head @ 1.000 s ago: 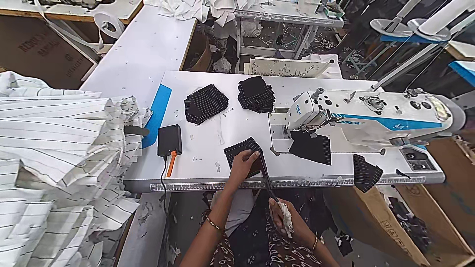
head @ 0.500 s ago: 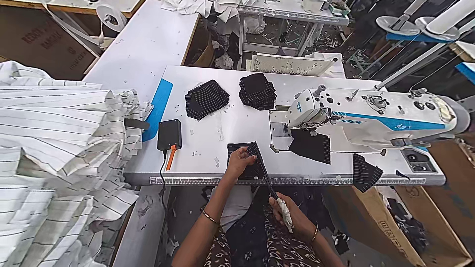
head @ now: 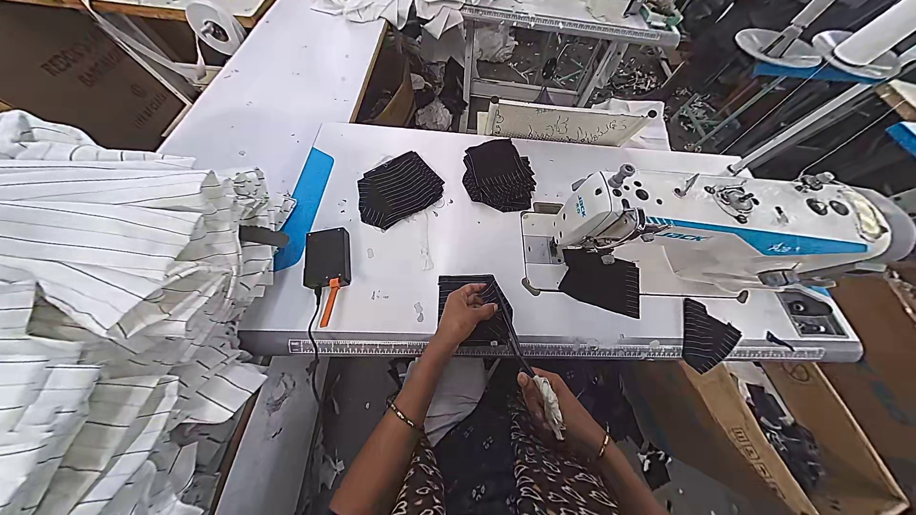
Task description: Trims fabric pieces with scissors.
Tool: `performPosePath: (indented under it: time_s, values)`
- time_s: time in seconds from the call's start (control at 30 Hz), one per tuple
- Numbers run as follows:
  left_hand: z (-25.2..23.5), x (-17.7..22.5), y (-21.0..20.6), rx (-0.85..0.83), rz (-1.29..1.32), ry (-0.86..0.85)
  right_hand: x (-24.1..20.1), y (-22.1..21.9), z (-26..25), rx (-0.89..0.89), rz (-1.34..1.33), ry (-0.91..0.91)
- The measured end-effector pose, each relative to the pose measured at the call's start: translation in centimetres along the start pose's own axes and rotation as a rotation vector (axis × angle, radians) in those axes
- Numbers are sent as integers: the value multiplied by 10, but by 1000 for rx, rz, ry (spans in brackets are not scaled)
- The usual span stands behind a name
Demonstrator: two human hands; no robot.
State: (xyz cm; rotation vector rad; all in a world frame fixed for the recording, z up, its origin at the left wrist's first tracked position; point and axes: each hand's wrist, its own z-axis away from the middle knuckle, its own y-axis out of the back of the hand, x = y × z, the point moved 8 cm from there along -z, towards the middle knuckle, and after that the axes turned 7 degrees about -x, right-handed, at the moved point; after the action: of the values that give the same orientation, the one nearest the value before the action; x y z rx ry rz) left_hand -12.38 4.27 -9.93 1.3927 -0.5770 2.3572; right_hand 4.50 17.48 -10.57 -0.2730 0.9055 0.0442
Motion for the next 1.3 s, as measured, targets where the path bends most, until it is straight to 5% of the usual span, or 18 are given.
performPosePath:
  time_s: [0.47,0.97,1.03,1.17,1.3]
  values:
    - [-3,-3,2,-29,-22,-1,7,0,6,-105,-95,-64]
    - [-2,-5,3,-47,-62,9,-14,5,-10,5,24,-10]
    - [2,-1,-1,-135,-152,-1,-13,5,-8,27,10,3]
    - [24,23,-22,-567,-327,-168,-14,17,3,116,-74,98]
    - [-8,45,10,-146,-902,-260,-20,28,13,219,-98,153]
